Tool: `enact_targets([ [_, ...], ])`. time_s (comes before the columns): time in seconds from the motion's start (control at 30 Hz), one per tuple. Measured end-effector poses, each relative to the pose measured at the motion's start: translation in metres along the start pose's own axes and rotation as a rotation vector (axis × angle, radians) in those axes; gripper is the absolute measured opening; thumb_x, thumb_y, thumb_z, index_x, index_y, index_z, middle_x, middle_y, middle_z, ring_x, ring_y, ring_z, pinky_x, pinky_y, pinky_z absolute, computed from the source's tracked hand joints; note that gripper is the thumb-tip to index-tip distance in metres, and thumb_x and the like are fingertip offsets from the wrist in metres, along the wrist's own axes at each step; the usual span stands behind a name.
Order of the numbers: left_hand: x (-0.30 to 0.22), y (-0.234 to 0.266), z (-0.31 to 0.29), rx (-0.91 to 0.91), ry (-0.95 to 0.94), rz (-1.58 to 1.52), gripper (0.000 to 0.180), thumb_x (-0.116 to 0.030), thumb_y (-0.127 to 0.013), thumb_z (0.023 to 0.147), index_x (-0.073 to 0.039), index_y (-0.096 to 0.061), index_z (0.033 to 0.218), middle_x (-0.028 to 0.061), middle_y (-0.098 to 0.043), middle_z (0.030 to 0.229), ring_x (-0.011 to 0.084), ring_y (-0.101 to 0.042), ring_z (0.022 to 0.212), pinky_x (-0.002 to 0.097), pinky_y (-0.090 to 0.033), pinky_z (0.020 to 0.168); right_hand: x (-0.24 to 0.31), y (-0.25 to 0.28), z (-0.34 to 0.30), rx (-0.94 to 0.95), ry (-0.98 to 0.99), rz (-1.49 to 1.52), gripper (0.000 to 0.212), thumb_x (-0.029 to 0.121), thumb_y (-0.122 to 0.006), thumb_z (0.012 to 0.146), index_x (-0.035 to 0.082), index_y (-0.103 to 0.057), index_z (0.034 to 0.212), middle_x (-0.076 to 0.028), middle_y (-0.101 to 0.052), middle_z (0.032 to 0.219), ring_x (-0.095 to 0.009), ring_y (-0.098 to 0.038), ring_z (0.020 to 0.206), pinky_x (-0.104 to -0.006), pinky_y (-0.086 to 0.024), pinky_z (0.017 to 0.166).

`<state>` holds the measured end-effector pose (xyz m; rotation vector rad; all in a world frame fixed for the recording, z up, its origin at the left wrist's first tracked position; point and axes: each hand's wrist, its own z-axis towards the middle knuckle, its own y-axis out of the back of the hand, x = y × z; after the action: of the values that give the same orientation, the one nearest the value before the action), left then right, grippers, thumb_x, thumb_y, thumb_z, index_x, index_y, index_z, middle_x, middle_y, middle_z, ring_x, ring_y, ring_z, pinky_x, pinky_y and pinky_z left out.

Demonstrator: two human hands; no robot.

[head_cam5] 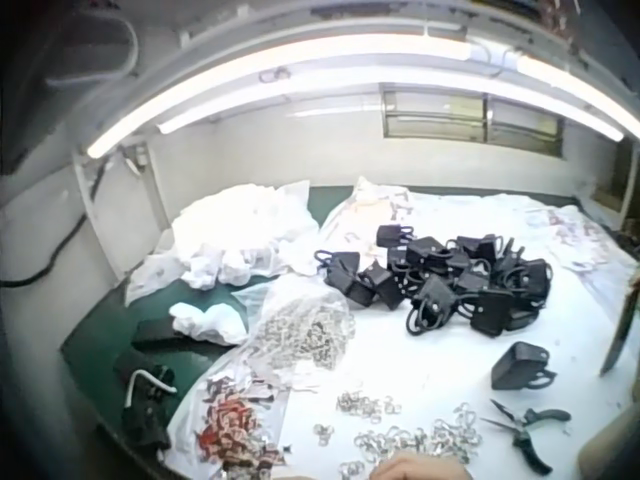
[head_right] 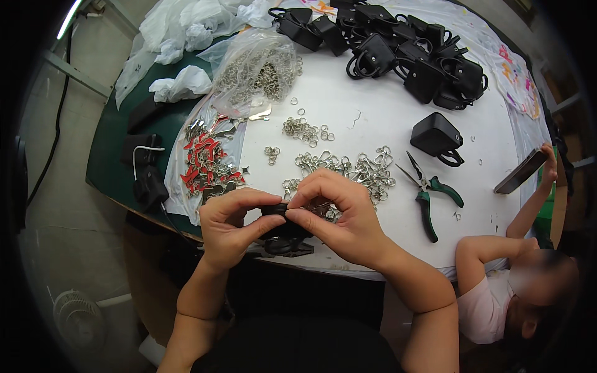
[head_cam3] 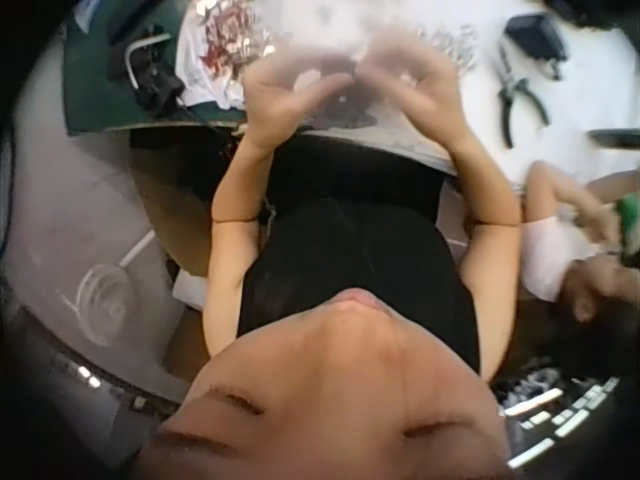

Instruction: The person attaches metal clips to black leather keychain straps by hand and using pliers.

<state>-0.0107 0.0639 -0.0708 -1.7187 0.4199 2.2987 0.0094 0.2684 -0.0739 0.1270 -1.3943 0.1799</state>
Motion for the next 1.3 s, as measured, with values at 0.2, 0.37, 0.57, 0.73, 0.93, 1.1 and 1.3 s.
enact_targets([
  [0.2, 0.007, -0.009, -0.005, -0.101, 0.092, -0.07, 0.026, 0.011, -0.078, 0.077, 0.006, -0.07, 0.101, 0.0122, -0.072, 0.097, 0.0147, -0.068, 0.089, 0.026, -0.056, 0.081, -0.003, -0.004, -0.001, -0.05, 0.181, -0.215, 0.018, -0.003, -0.073, 0.084, 0.001, -0.073, 0.101, -0.009, -0.068, 0.091, -0.014, -0.064, 0.076, -0.0263, -0.051, 0.066],
  [0.37, 0.005, -0.009, -0.005, -0.15, 0.184, -0.159, 0.024, 0.008, -0.076, 0.081, 0.007, -0.071, 0.104, 0.0096, -0.073, 0.095, 0.012, -0.069, 0.087, 0.0234, -0.056, 0.079, -0.005, 0.002, 0.005, -0.016, 0.387, -0.438, 0.029, -0.002, -0.077, 0.079, 0.003, -0.073, 0.107, -0.009, -0.068, 0.09, -0.019, -0.065, 0.073, -0.0291, -0.052, 0.06],
  [0.57, 0.006, -0.012, -0.004, -0.161, 0.185, -0.182, 0.023, 0.007, -0.074, 0.084, 0.006, -0.071, 0.107, 0.0099, -0.074, 0.097, 0.0115, -0.069, 0.088, 0.0231, -0.056, 0.079, -0.008, 0.004, 0.008, -0.035, 0.546, -0.607, 0.033, -0.001, -0.081, 0.075, 0.003, -0.073, 0.107, -0.009, -0.066, 0.088, -0.021, -0.063, 0.07, -0.0298, -0.051, 0.058],
  [0.73, 0.01, -0.016, -0.006, -0.186, 0.054, -0.044, 0.024, 0.006, -0.075, 0.084, 0.005, -0.072, 0.107, 0.0128, -0.074, 0.098, 0.015, -0.071, 0.087, 0.0255, -0.056, 0.079, -0.008, -0.001, 0.003, -0.108, 0.445, -0.548, 0.03, -0.001, -0.08, 0.076, 0.002, -0.072, 0.105, -0.008, -0.066, 0.088, -0.018, -0.062, 0.07, -0.028, -0.05, 0.058],
  [0.93, 0.007, -0.015, -0.003, -0.142, -0.219, 0.224, 0.028, 0.006, -0.078, 0.079, 0.003, -0.072, 0.106, 0.0162, -0.075, 0.096, 0.0233, -0.073, 0.082, 0.029, -0.057, 0.074, -0.005, -0.001, 0.001, -0.086, 0.275, -0.335, 0.022, -0.002, -0.078, 0.081, 0.0, -0.073, 0.102, -0.009, -0.066, 0.089, -0.012, -0.063, 0.071, -0.0242, -0.052, 0.062],
  [1.1, 0.001, -0.013, -0.001, -0.097, -0.238, 0.286, 0.027, 0.007, -0.079, 0.076, 0.005, -0.073, 0.102, 0.017, -0.075, 0.095, 0.0232, -0.073, 0.082, 0.0288, -0.057, 0.076, -0.003, 0.001, 0.001, -0.069, 0.095, -0.104, 0.02, -0.003, -0.077, 0.081, 0.0, -0.073, 0.101, -0.01, -0.066, 0.09, -0.012, -0.064, 0.073, -0.0234, -0.052, 0.064],
  [1.3, 0.004, -0.012, 0.003, -0.047, -0.227, 0.209, 0.029, 0.005, -0.08, 0.077, 0.003, -0.072, 0.105, 0.0153, -0.075, 0.095, 0.0219, -0.073, 0.079, 0.0287, -0.057, 0.07, -0.001, 0.002, 0.003, -0.107, 0.282, -0.366, 0.021, -0.004, -0.078, 0.079, 0.0, -0.071, 0.098, -0.008, -0.066, 0.09, -0.012, -0.063, 0.072, -0.0243, -0.051, 0.063],
])
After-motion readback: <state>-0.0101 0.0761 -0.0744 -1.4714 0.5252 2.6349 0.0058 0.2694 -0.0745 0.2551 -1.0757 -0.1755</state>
